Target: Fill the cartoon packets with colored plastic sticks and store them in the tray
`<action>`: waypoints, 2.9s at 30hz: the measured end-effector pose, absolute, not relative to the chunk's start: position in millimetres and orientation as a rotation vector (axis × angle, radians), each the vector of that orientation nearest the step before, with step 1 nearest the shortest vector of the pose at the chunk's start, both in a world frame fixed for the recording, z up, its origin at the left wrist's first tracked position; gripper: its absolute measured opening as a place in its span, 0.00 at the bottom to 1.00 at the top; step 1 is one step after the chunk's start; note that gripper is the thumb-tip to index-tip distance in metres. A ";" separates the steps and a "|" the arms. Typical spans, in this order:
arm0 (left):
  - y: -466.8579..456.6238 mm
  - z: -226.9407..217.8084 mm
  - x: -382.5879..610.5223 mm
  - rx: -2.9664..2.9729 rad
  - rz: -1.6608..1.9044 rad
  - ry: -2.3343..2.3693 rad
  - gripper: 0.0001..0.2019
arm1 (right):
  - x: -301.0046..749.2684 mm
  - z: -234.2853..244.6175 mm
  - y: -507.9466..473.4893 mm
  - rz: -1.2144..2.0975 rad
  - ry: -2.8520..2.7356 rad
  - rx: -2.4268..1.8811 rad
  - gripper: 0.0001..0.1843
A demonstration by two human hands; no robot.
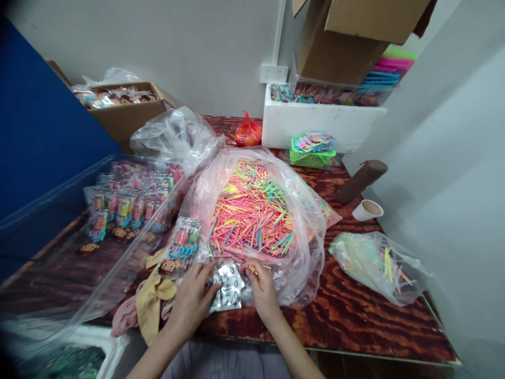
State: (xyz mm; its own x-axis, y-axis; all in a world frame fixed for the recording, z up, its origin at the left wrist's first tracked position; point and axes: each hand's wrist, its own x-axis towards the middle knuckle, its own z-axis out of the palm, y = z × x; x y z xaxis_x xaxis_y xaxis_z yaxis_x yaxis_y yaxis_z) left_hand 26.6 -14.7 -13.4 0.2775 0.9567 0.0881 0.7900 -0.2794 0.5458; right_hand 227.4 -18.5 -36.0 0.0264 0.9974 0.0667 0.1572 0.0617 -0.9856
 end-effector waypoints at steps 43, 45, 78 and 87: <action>-6.9 28.4 9.1 1.759 1.106 1.639 0.12 | 223.2 -11.9 -15.2 1.044 -1.411 -1.191 0.10; -7.7 31.4 8.6 1.768 1.079 1.650 0.14 | 221.8 -11.4 -15.3 1.044 -1.407 -1.189 0.11; -15.0 26.9 4.6 1.289 1.095 1.463 0.12 | 213.1 -10.6 -24.8 1.048 -1.432 -1.231 0.12; -10.5 36.4 6.8 1.302 1.119 1.533 0.15 | 215.9 -10.1 -21.7 1.042 -1.414 -1.236 0.11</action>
